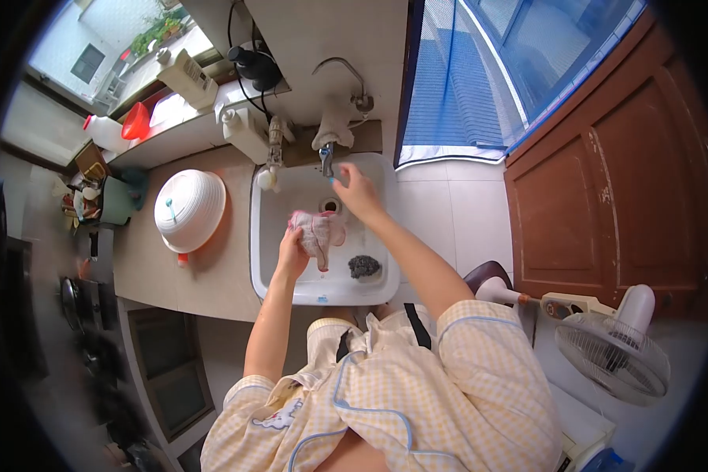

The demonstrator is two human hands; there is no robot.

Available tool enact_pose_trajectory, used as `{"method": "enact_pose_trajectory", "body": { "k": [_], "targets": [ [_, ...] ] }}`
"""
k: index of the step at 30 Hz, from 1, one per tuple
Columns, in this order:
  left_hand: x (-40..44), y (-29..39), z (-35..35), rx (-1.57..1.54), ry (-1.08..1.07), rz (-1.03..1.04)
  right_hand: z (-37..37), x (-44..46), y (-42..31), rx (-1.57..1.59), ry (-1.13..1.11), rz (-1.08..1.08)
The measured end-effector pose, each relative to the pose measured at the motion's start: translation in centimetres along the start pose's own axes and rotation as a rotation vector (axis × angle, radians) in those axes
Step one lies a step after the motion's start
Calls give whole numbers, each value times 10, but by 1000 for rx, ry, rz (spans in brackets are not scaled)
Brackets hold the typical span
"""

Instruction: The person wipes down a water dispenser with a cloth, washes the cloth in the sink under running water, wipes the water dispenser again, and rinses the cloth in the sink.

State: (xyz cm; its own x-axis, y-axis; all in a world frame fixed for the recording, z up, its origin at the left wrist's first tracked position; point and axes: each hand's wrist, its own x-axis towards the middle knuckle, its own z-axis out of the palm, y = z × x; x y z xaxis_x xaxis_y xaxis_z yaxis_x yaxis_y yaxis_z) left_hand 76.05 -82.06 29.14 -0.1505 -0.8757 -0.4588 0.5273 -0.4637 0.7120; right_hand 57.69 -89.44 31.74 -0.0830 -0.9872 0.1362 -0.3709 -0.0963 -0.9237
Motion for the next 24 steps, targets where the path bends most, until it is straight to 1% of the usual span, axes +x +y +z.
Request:
{"method": "enact_pose_trajectory", "body": {
  "k": [1, 2, 4, 5, 7, 9, 11, 12, 14, 16, 21, 22, 24],
  "targets": [
    [12, -2, -7, -81, -37, -49, 6, 12, -2, -116, 89, -103],
    [25, -3, -14, -162, -75, -98, 11, 22, -4, -115, 95, -100],
    [41, -4, -10, -203, -102, -129, 24, 34, 1, -434, 69, -185],
    [51, -6, -7, -248, -87, -132, 29, 37, 5, -463, 77, -214],
    [76, -16, -13, -358, -77, -151, 32, 38, 7, -441, 74, -200],
    [99, -23, -17, -385, -60, -151, 32, 42, 10, -423, 74, -183],
    [114, -31, -20, -424, -32, -157, 25, 41, 15, -322, 16, -262],
    [119, -29, -19, -453, -61, -179, 21, 40, 15, -329, 8, -244],
    [131, -30, -21, -484, -88, -210, 13, 44, 13, -276, -88, -238],
    [141, -31, -23, -461, -175, -182, 9, 46, 12, -286, -109, -211],
    [155, -26, -11, -433, -241, -197, 1, 48, 7, -260, -188, -198],
    [160, -26, -11, -415, -271, -185, -1, 49, 5, -265, -180, -186],
    [166, -26, -10, -407, -274, -220, -4, 47, 3, -214, -249, -131]
  ]
}}
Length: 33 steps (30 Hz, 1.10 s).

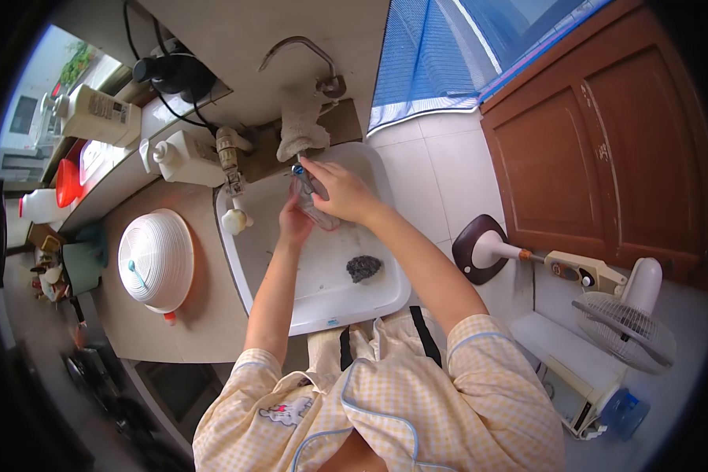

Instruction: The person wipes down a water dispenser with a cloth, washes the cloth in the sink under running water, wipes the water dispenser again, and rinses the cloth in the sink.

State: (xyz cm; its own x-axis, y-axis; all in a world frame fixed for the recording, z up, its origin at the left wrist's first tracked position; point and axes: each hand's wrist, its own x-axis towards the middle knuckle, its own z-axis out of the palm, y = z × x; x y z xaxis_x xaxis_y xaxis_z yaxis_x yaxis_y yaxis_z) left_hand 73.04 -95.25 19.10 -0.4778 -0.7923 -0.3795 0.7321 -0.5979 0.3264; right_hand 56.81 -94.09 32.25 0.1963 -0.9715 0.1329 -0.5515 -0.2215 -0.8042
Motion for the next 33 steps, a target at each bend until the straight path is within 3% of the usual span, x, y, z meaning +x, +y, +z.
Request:
{"method": "enact_pose_trajectory", "body": {
  "k": [4, 6, 10, 13, 15, 16, 17, 18, 19, 21, 25, 28, 31, 33],
  "targets": [
    [9, 0, 7, 57, -14, -68, 11, -8, 36, 368, -9, 149],
    [18, 0, 1, 231, 4, -111, 32, -18, 76, 762, 245, 418],
    [38, -9, -7, 636, 75, -209, 71, -37, 132, 500, 226, 598],
    [43, -4, 7, 791, -63, -283, 87, -41, 124, 377, 281, 653],
    [38, -3, 24, 947, -47, -241, 78, -38, 108, 223, 156, 655],
    [36, -3, 26, 1101, -33, -195, 89, -42, 125, 227, 154, 658],
    [37, -3, 22, 1101, -30, -197, 99, -44, 143, 444, 168, 578],
    [38, -3, 17, 1170, -39, -69, 97, -41, 141, 657, 182, 492],
    [38, -1, 12, 1236, -47, 62, 92, -41, 139, 658, 180, 492],
    [29, 8, 8, 1148, 17, 0, 80, -40, 134, 613, 91, 670],
    [31, 27, -25, 1134, 84, -184, 65, -29, 121, 502, 49, 675],
    [23, 24, -27, 979, 83, -18, 63, -22, 111, 520, 16, 718],
    [14, 25, -24, 947, 133, 71, 69, -15, 102, 608, -2, 621],
    [9, 30, -34, 980, 170, 84, 72, -8, 93, 474, -40, 558]
  ]
}}
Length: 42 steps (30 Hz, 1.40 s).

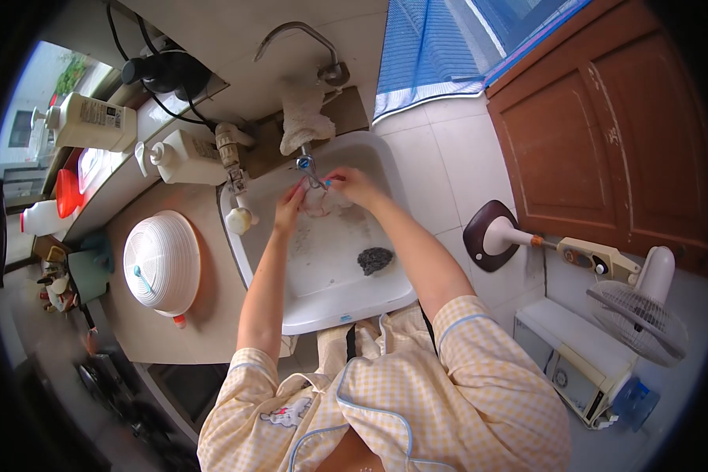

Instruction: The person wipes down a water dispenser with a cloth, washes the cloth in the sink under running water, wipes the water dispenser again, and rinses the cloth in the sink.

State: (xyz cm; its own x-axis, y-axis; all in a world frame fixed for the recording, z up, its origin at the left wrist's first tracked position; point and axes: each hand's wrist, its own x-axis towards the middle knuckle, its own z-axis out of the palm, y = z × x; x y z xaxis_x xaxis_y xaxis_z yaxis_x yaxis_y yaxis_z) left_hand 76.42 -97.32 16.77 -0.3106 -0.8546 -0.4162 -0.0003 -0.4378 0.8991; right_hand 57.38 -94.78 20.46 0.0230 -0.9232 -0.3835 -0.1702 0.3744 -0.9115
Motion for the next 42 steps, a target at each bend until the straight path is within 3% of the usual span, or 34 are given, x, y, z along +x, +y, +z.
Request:
{"method": "enact_pose_trajectory", "body": {
  "k": [4, 8, 9, 11, 13, 17, 19, 20, 22, 23, 24, 25, 27, 28, 29, 30, 31, 32, 34, 36, 37, 39, 42],
  "targets": [
    [-3, -23, -22, -98, 41, 10, 17, 6, -2, -110, 22, -46],
    [-21, -16, -7, -62, 118, 53, 38, 13, 5, 407, 24, 34],
    [-24, -12, 2, -9, 119, 158, 41, 9, 0, 607, 24, 103],
    [-29, 4, 9, 44, 117, 261, 43, 5, -4, 671, 26, 104],
    [-30, 22, 12, 450, -30, -95, 43, 4, -3, 734, 27, 106],
    [-11, 27, 22, 817, -162, -293, 27, 3, 5, 949, 106, 100],
    [6, 0, 18, 944, 3, 93, 14, -5, 4, 993, 120, 39],
    [16, -7, 16, 942, -4, 96, 8, -10, 0, 992, 209, 36],
    [27, -3, 18, 443, -25, 8, 4, -16, 6, 990, 304, 33],
    [28, -4, 22, 443, -30, 9, 6, -19, 12, 967, 436, 146],
    [25, 6, 30, 234, -32, 64, 8, -21, 19, 940, 566, 261],
    [21, 14, 38, 25, -33, 118, 11, -23, 22, 941, 570, 261],
    [12, 29, 49, 10, -102, 86, 17, -25, 23, 952, 431, 618],
    [7, 31, 52, -6, -169, 55, 20, -24, 20, 957, 432, 620],
    [4, 30, 54, -1, -170, 52, 24, -21, 17, 1158, 302, 557],
    [2, 27, 55, -194, -186, -68, 30, -17, 15, 1353, 166, 486],
    [0, 23, 55, -386, -198, -189, 35, -13, 13, 1360, 164, 488],
    [-2, 19, 56, -380, -194, -193, 40, -8, 11, 1241, 183, 414],
    [-2, 6, 55, -519, 161, 1, 51, 4, 16, 1124, 197, 342],
    [-1, -4, 53, -382, 201, -55, 60, 8, 15, 806, 344, 375],
    [0, -7, 53, -249, 235, -106, 62, 7, 11, 807, 343, 377],
    [1, -9, 57, -343, 244, -104, 65, 5, 7, 688, 343, 482],
    [3, -1, 63, -469, 205, -150, 67, 7, 7, 742, 389, 423]
  ]
}}
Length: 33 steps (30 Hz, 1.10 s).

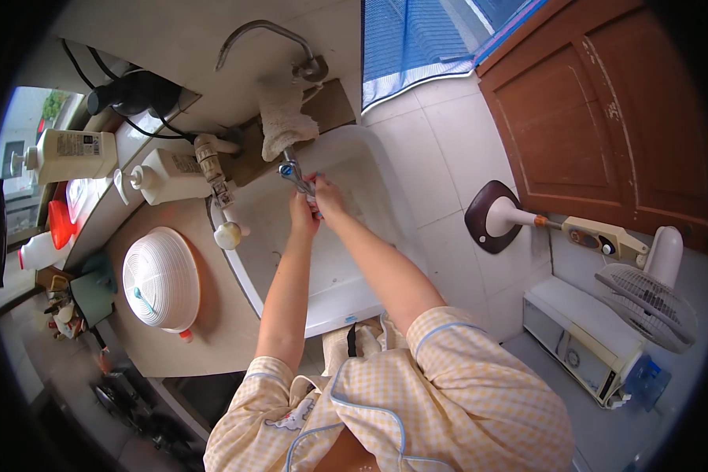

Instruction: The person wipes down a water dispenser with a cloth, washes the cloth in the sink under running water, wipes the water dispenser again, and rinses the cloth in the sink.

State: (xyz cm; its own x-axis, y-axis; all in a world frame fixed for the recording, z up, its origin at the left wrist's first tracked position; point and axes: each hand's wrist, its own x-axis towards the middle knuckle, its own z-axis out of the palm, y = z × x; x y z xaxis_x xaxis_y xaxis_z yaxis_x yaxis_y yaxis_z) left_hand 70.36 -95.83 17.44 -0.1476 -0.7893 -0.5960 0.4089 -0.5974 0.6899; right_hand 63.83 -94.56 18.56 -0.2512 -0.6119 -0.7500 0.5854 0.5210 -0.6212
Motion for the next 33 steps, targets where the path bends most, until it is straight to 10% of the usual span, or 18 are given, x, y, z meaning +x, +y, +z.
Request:
{"method": "enact_pose_trajectory", "body": {
  "k": [6, 20, 25, 29, 33],
  "targets": [
    [9, -2, 16, -70, 104, -115, 0, 10, -5, -647, 242, -245],
    [38, -17, 6, -23, 106, -395, -33, 11, -13, -889, 26, -285],
    [26, 10, -2, 665, -232, -124, -55, -7, -32, -944, -42, -396],
    [9, 38, 0, 599, -475, -264, -60, -3, -35, -799, -97, -275],
    [17, 33, -7, 838, -739, 143, -49, 4, -43, -942, -455, -286]
  ]
}}
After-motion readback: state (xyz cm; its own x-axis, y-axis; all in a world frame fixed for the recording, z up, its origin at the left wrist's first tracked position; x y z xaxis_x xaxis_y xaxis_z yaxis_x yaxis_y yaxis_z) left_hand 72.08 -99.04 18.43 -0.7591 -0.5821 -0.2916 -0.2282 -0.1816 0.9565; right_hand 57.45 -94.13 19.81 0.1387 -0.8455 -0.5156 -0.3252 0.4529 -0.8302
